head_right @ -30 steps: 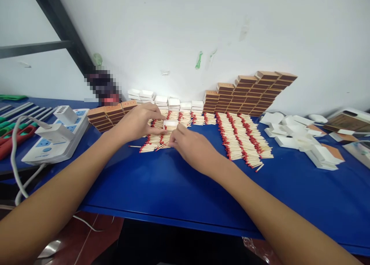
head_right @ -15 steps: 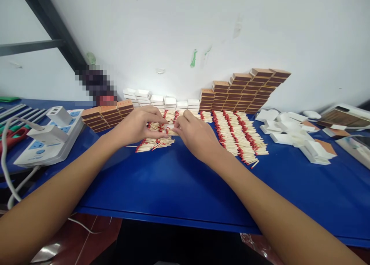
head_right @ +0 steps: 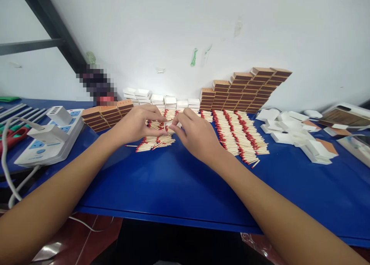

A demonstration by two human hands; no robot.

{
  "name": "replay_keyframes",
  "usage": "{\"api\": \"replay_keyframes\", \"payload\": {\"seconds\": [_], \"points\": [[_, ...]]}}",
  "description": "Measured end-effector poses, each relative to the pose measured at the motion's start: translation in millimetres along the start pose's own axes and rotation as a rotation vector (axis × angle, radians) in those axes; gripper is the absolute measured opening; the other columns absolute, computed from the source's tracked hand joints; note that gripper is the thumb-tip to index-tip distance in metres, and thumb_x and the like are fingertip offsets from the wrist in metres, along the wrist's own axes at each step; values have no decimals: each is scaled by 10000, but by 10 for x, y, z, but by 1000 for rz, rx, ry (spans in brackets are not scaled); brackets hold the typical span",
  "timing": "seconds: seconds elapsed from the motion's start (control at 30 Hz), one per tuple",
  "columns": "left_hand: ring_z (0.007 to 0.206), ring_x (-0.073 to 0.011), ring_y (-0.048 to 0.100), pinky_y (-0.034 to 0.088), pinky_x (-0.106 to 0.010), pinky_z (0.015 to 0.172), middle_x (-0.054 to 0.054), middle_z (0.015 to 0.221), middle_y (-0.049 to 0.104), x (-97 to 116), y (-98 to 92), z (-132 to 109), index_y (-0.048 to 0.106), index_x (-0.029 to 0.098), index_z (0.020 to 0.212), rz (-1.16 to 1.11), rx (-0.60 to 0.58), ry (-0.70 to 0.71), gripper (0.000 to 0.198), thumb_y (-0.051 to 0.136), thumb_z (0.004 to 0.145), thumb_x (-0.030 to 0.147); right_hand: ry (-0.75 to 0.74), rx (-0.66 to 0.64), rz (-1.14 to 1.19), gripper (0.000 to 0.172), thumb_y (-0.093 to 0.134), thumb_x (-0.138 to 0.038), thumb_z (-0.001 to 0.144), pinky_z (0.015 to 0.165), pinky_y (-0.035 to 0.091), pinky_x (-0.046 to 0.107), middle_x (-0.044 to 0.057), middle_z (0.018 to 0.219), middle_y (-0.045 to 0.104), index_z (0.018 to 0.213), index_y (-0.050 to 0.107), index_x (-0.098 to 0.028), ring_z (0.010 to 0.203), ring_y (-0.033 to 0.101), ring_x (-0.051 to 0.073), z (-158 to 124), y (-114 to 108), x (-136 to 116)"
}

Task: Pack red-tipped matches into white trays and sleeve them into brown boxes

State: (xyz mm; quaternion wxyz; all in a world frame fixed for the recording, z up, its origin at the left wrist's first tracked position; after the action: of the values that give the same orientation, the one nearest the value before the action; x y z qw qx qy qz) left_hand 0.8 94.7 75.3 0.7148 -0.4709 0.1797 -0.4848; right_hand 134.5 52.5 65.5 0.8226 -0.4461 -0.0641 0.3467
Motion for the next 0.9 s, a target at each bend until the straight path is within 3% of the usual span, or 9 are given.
{"api": "replay_keyframes", "payload": {"seconds": [0.07, 0.17, 0.4, 0.57, 0.9], "points": [[852, -222, 661, 478, -341, 755, -75, 916, 733, -63, -11, -12, 826, 192, 1010, 25, 1, -26, 264, 857, 867, 412, -82, -28, 88, 125, 607, -277, 1056, 676, 405, 306, 58, 939, 649, 983, 658, -189, 772, 591, 185, -28, 30, -125], [854, -224, 666, 484, -347, 761, -75, 925, 741, -132, -31, -29, 831, 201, 1003, 53, 9, -50, 210, 852, 870, 363, -197, -195, 192, 106, 596, -238, 1057, 690, 438, 292, 54, 967, 669, 1005, 673, -189, 761, 606, 167, -112, 232, -315], [875, -229, 670, 489, -352, 774, -83, 950, 750, -144, -33, -27, 831, 202, 987, 66, 5, -57, 169, 822, 882, 334, -160, -354, 109, 147, 550, -219, 1079, 773, 480, 320, 82, 1096, 683, 1107, 691, -191, 888, 664, 201, -155, 553, -398], [880, -234, 675, 491, -356, 773, -83, 950, 752, -129, -40, -19, 827, 201, 970, 63, 5, -62, 145, 816, 874, 309, -73, -376, 25, 104, 585, -244, 1070, 751, 465, 320, 96, 1155, 678, 1117, 647, -175, 857, 656, 196, -103, 584, -364], [885, -239, 675, 496, -355, 783, -84, 939, 746, -124, -58, -15, 818, 191, 933, 74, 3, -68, 140, 835, 868, 313, -103, -373, -12, 82, 580, -232, 1075, 706, 430, 307, 86, 1119, 665, 1093, 639, -177, 853, 654, 194, -94, 583, -344]]}}
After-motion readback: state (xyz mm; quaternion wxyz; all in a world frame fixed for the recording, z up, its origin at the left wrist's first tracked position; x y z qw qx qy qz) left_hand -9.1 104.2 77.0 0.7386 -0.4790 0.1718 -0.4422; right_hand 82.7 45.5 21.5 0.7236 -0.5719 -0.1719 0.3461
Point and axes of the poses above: each hand's wrist, its own z-axis towards the middle knuckle, its own y-axis out of the palm, x = y × z, the point moved 9 cm from there along z, towards the middle knuckle
